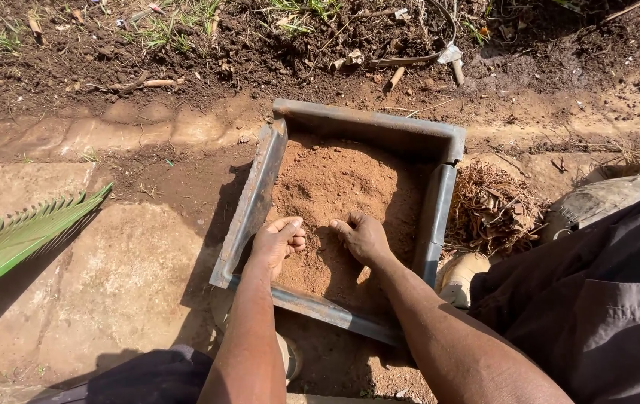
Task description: Breaking up clumps of dry soil by hand in a plastic container to create a fine texture.
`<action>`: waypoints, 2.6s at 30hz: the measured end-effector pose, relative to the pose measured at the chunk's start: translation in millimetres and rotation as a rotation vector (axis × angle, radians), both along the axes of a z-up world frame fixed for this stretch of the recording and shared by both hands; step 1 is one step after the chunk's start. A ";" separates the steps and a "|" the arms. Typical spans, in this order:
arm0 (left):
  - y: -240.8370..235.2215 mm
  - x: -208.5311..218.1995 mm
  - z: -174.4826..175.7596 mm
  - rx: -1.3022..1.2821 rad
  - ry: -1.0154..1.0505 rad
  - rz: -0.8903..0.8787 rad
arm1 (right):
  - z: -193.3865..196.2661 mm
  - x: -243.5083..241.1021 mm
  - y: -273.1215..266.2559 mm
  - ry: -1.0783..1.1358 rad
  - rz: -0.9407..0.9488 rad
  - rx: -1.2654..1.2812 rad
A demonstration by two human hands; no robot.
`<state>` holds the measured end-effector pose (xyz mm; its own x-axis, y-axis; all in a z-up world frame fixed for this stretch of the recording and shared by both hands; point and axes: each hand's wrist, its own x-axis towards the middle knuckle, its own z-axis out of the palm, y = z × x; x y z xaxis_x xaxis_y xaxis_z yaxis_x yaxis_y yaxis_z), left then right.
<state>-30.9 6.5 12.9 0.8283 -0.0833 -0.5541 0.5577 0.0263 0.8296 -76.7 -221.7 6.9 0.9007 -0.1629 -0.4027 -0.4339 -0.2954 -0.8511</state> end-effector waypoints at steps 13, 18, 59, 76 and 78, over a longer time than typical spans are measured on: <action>-12.9 -1.6 18.6 -0.266 -0.080 -0.043 | 41.9 14.9 19.3 -0.287 0.096 -0.063; -7.5 -1.3 3.3 -0.149 -0.020 -0.006 | 68.7 15.5 19.4 -0.069 0.204 0.321; -11.4 4.8 -31.2 0.956 0.062 -0.230 | -13.1 5.8 8.3 0.169 -0.037 -0.031; -29.4 -4.0 -4.9 -0.016 -0.121 0.102 | 6.5 11.2 28.7 0.076 -0.057 0.442; -21.1 3.2 -13.6 0.064 -0.121 0.181 | -0.2 13.3 20.4 0.067 -0.152 0.364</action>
<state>-27.7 -14.7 -0.6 0.8872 0.1046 -0.4494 0.4452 0.0622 0.8933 -63.5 -201.3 6.7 0.8474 -0.1277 -0.5154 -0.5073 0.0921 -0.8569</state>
